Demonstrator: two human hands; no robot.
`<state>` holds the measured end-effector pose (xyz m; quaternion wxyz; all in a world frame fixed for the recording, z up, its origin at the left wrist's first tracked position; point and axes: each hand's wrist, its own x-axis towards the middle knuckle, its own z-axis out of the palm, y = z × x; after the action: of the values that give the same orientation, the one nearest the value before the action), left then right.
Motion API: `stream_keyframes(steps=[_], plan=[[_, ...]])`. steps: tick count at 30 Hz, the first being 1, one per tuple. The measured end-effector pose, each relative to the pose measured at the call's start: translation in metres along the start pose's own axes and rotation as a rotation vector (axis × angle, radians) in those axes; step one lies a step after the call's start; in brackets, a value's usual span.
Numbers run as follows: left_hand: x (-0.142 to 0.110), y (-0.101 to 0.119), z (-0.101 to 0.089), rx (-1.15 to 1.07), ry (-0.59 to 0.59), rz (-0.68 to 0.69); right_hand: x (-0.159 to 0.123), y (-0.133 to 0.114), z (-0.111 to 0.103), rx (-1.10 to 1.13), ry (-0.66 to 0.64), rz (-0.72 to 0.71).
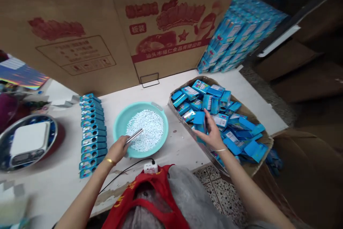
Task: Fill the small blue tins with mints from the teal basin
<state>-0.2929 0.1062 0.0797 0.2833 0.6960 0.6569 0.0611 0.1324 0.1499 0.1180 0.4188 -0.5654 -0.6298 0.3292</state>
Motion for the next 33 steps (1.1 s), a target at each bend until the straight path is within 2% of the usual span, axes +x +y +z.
stream_keyframes(steps=[2,4,7,8,10,13,15,17,19,20,22,24,26,30,33], plan=[[0.0,0.0,-0.01,0.051,0.009,-0.079,-0.013,-0.022,0.02,0.363,-0.09,0.144],[-0.003,-0.002,-0.018,0.104,0.077,-0.222,-0.023,-0.033,0.043,0.686,-0.173,0.328],[-0.018,-0.008,-0.014,0.117,0.189,-0.436,-0.031,-0.034,0.078,0.981,-0.155,0.603],[-0.024,-0.009,-0.008,0.065,0.211,-0.493,-0.032,-0.032,0.088,1.044,-0.116,0.686],[-0.035,-0.006,0.008,-0.191,0.263,-0.608,-0.033,-0.026,0.104,1.135,-0.034,0.828],[-0.039,0.017,0.026,-0.584,0.337,-0.722,-0.031,-0.019,0.118,1.19,0.038,0.963],[-0.032,0.039,0.028,-0.73,0.378,-0.644,-0.029,-0.018,0.123,1.195,0.053,0.991],[-0.023,0.059,0.021,-0.852,0.419,-0.474,-0.026,-0.018,0.124,1.202,0.07,0.978],[-0.014,0.068,0.012,-0.943,0.476,-0.376,-0.024,-0.019,0.123,1.206,0.105,0.941],[-0.012,0.069,0.008,-0.953,0.497,-0.387,-0.022,-0.019,0.121,1.202,0.131,0.915],[-0.012,0.064,0.007,-0.952,0.506,-0.439,-0.022,-0.019,0.118,1.19,0.182,0.856],[-0.015,0.055,0.012,-0.953,0.465,-0.434,-0.023,-0.018,0.115,1.185,0.193,0.81],[-0.019,0.045,0.018,-0.946,0.435,-0.407,-0.025,-0.016,0.114,1.201,0.151,0.798],[-0.02,0.021,0.027,-0.84,0.423,-0.52,-0.029,-0.016,0.119,1.293,0.036,0.839],[-0.019,0.003,0.035,-0.788,0.355,-0.555,-0.029,-0.018,0.124,1.364,-0.024,0.839]])
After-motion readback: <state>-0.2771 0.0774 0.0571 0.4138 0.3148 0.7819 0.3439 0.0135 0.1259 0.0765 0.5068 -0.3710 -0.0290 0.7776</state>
